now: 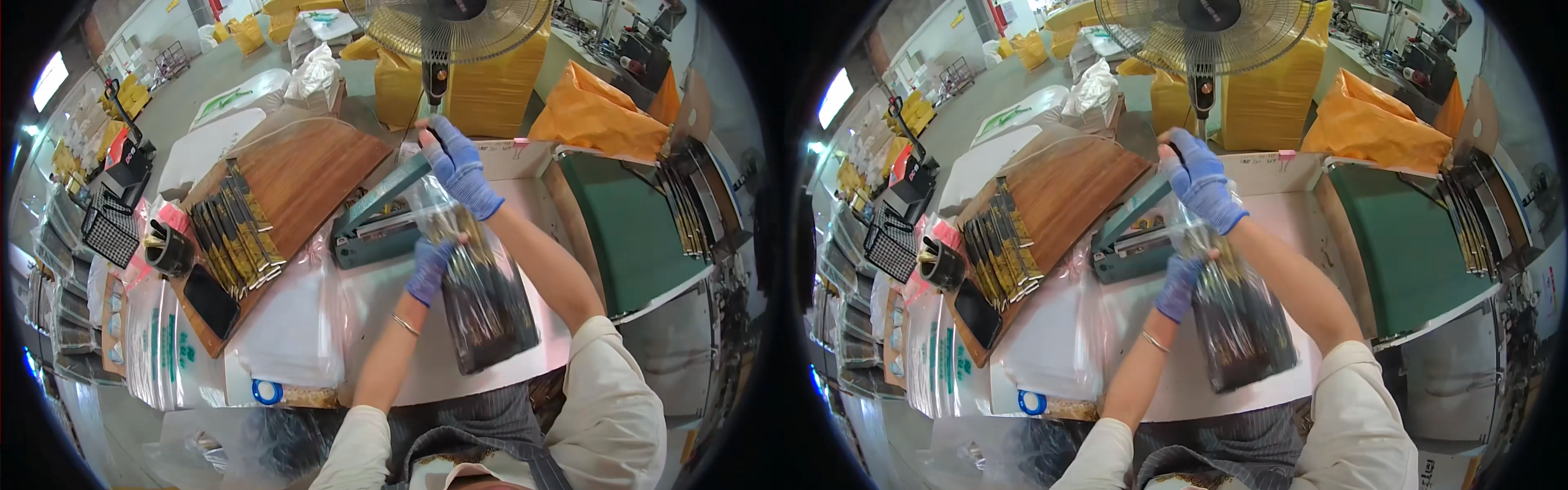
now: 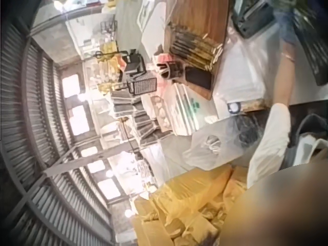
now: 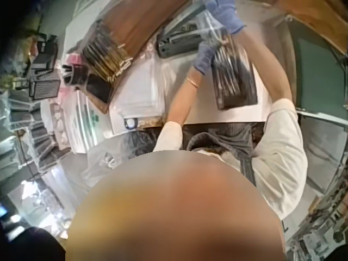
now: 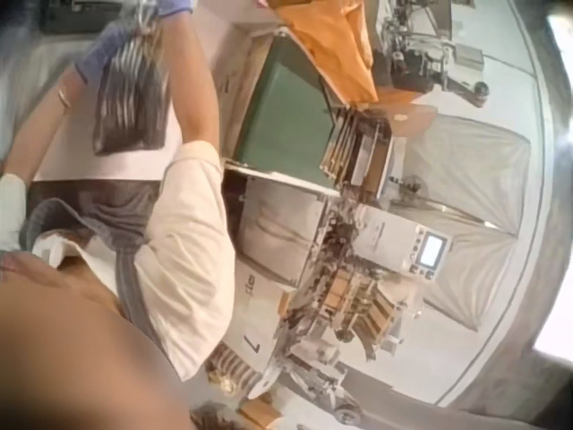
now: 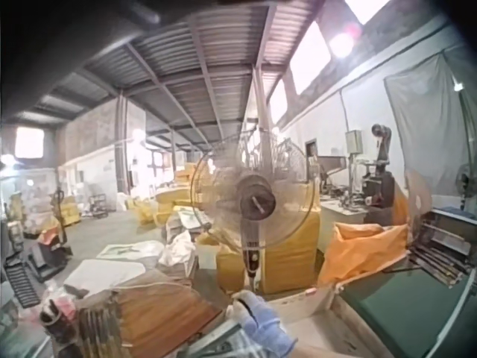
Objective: Packaging and sealing bundles of sticks into plastic bags using a manual sealer at a factory workstation.
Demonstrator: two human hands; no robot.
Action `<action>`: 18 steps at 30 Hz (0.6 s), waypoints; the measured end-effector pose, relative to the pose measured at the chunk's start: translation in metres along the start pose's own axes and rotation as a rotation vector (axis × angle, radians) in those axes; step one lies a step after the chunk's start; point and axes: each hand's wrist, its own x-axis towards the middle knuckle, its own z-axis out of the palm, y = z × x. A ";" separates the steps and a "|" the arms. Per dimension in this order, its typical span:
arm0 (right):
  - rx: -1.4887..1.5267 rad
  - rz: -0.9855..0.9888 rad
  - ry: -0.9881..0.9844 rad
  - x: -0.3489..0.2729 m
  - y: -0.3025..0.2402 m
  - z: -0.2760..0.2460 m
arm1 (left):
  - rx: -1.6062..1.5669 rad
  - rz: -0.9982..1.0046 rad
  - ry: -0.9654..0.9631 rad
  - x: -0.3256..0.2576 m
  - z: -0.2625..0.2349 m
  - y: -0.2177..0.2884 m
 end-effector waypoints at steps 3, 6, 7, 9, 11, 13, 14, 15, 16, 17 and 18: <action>0.151 0.019 -0.078 -0.007 0.036 -0.010 | -0.129 -0.203 0.043 0.007 -0.033 0.021; 0.229 0.387 -0.073 -0.037 0.114 -0.020 | -0.118 -0.226 0.107 0.008 -0.061 0.015; 0.381 0.525 0.012 -0.048 0.128 -0.018 | -0.120 -0.230 0.117 0.011 -0.069 0.007; 0.544 0.697 0.083 -0.066 0.130 -0.005 | -0.015 -0.168 0.111 0.006 -0.091 -0.012; 0.640 0.686 0.151 -0.063 0.130 0.004 | 0.013 -0.157 0.131 -0.005 -0.107 -0.027; 0.651 0.671 0.134 -0.066 0.130 0.010 | -0.177 -0.171 0.170 -0.027 -0.124 -0.046; 0.646 0.665 0.133 -0.066 0.133 0.010 | -0.141 -0.204 0.193 -0.042 -0.129 -0.054; 0.626 0.657 0.144 -0.067 0.142 0.001 | -0.115 -0.209 0.216 -0.064 -0.111 -0.051; 0.603 0.663 0.157 -0.070 0.143 -0.002 | -0.084 -0.206 0.254 -0.096 -0.098 -0.044; 0.613 0.663 0.151 -0.070 0.143 -0.001 | 0.163 -0.117 0.318 -0.123 -0.100 -0.059; 0.632 0.651 0.148 -0.070 0.144 0.000 | 0.414 -0.028 0.385 -0.152 -0.107 -0.076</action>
